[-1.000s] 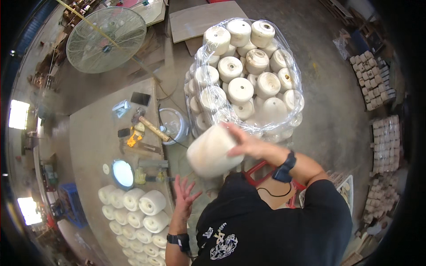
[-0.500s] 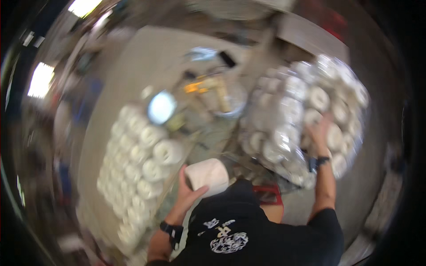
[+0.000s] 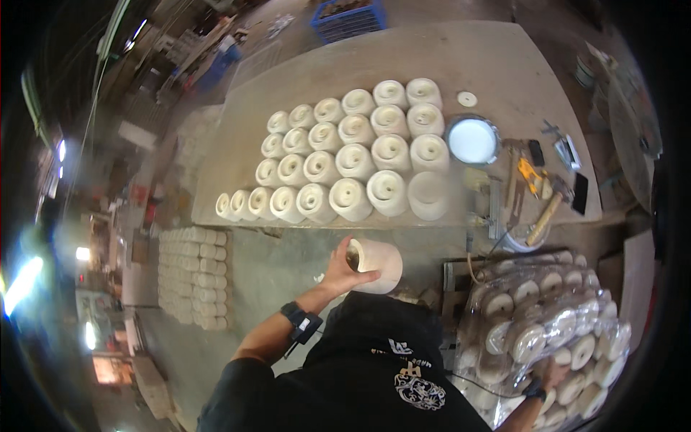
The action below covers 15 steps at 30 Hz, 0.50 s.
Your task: Arranging white ceramic or plastic spools in a grid on a table and inspecting one for debris.
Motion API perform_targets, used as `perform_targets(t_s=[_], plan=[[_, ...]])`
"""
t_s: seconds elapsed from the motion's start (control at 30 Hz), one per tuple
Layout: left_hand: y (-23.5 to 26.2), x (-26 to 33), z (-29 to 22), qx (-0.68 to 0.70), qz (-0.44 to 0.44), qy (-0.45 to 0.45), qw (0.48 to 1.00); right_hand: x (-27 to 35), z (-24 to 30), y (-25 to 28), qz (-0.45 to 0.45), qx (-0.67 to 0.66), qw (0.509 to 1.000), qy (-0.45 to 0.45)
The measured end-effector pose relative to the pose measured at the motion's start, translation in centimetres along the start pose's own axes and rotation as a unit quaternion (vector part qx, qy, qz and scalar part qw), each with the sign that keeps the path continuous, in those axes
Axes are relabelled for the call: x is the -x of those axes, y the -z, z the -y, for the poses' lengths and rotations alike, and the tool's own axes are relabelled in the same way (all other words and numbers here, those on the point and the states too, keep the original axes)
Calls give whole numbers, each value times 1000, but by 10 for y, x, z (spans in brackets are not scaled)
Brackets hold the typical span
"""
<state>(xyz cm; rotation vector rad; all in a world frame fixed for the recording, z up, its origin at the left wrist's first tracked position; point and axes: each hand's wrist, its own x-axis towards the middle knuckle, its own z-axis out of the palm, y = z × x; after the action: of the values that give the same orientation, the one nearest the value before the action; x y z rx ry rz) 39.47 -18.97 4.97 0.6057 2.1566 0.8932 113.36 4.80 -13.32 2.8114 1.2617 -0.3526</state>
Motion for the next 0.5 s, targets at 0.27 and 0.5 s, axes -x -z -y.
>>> perform_targets(t_s=[0.27,0.5], plan=[[60,-4,-17,-96,-126,-16,987,64,34,82,-161,-201,966,30],[184,-61,7,-40,-335,-123,933,172,53,136,-236,-342,903,112]])
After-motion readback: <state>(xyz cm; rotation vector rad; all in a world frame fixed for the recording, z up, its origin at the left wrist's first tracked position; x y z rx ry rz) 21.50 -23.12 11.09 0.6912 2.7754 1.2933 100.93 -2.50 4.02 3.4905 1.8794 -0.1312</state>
